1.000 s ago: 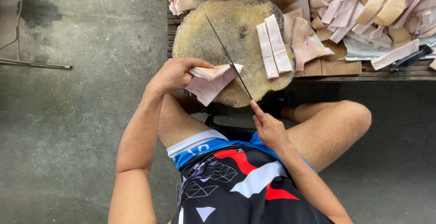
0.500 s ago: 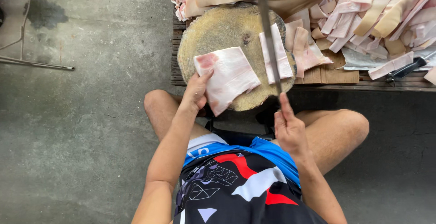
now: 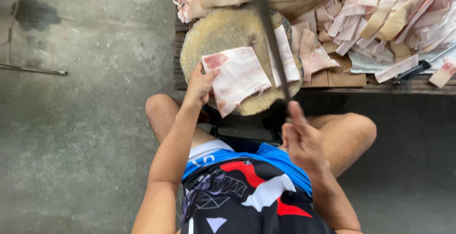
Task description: The person sits cross-legged on the ground and uses a large knife to cut sheets of pork skin into strips on a round wooden cutting board. The person repeatedly slices the skin and moves the cut pieces to a pile on a nearby table.
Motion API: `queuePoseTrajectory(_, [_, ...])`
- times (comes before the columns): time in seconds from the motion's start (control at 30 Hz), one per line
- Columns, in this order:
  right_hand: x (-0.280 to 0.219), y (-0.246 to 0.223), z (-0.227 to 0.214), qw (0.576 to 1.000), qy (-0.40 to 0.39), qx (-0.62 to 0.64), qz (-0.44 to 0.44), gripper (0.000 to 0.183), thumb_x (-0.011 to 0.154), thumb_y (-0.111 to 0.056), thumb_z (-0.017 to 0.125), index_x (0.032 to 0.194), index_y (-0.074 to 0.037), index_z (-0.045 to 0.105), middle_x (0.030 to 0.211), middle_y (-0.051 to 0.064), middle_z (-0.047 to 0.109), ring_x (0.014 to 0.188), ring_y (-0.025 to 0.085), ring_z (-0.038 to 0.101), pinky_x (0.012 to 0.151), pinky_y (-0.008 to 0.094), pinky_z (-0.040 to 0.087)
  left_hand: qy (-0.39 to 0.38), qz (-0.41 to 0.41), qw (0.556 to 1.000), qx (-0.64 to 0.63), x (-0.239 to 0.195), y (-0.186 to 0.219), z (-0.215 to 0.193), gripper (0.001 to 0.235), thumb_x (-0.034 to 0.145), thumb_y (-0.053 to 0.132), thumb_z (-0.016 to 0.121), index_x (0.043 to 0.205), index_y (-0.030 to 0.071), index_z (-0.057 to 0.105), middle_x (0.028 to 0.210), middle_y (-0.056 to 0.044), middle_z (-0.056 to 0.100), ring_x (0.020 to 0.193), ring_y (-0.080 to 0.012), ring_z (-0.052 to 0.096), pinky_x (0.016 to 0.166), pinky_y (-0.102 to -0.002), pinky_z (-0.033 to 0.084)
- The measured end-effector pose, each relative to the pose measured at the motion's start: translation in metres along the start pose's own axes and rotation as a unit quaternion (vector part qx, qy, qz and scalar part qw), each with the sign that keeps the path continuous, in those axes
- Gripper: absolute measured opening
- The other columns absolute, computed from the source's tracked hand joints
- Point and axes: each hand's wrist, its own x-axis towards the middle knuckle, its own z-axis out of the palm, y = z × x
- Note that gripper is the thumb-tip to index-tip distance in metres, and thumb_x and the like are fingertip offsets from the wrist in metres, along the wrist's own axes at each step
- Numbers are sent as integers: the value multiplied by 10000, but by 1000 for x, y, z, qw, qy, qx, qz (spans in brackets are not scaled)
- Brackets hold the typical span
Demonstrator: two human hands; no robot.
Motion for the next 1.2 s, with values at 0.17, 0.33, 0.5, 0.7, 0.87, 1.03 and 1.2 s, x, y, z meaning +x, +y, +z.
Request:
queuePoseTrajectory(0.17, [-8, 26, 12, 971, 53, 58, -228, 518, 1123, -133, 460, 1599, -327, 395, 882, 53, 607, 693, 80, 566, 578, 204, 490, -25, 9, 999, -19, -2, 3, 1, 423, 945, 4, 654, 1350, 30, 532, 1198, -132, 689, 1024, -220, 721, 837, -378, 638])
queuePoseTrajectory(0.33, [-1, 75, 54, 956, 41, -290, 9, 525, 1061, -181, 588, 1573, -233, 485, 1047, 196, 739, 847, 283, 698, 733, 406, 561, -8, -11, 1000, -23, 7, -13, -12, 457, 926, -1, 653, 1355, 63, 508, 1183, -124, 680, 1035, -233, 701, 858, -407, 618])
queuePoseTrajectory(0.5, [-8, 77, 35, 958, 20, -215, 187, 540, 1042, -223, 580, 1567, -294, 475, 737, 146, 656, 588, 182, 612, 628, 358, 528, -64, 34, 992, -103, 5, -22, -26, 471, 931, -6, 672, 1371, 42, 511, 1234, -134, 660, 1075, -243, 697, 925, -412, 616])
queuePoseTrajectory(0.7, [17, 63, 8, 957, 69, -118, 256, 571, 1028, -212, 554, 1574, -322, 426, 605, 35, 537, 523, 129, 491, 529, 330, 494, -191, -33, 949, 249, -4, 64, 6, 529, 882, 142, 722, 1388, 118, 569, 1137, -97, 741, 997, -192, 740, 899, -358, 627])
queuePoseTrajectory(0.87, [17, 46, 13, 951, 42, -227, 207, 559, 1044, -214, 570, 1581, -297, 437, 687, 174, 618, 582, 209, 604, 633, 347, 533, -161, 60, 759, 628, -2, 104, 45, 559, 821, 342, 861, 1287, 118, 647, 1043, -150, 745, 925, -217, 689, 851, -393, 538])
queuePoseTrajectory(1.03, [-1, 48, 38, 978, 34, -203, 27, 508, 1045, -209, 582, 1541, -214, 473, 1036, 217, 734, 868, 293, 750, 789, 365, 572, -67, -35, 815, 574, -3, 88, 10, 362, 833, 205, 804, 1156, 95, 686, 966, -124, 753, 756, -189, 732, 655, -356, 554])
queuePoseTrajectory(1.2, [12, 60, 66, 973, 13, -226, 36, 533, 1042, -179, 593, 1560, -180, 464, 907, 197, 709, 816, 355, 701, 752, 400, 555, -44, 28, 943, 328, -3, 54, -23, 207, 893, 83, 748, 1068, -17, 701, 874, -105, 747, 620, -127, 738, 496, -264, 570])
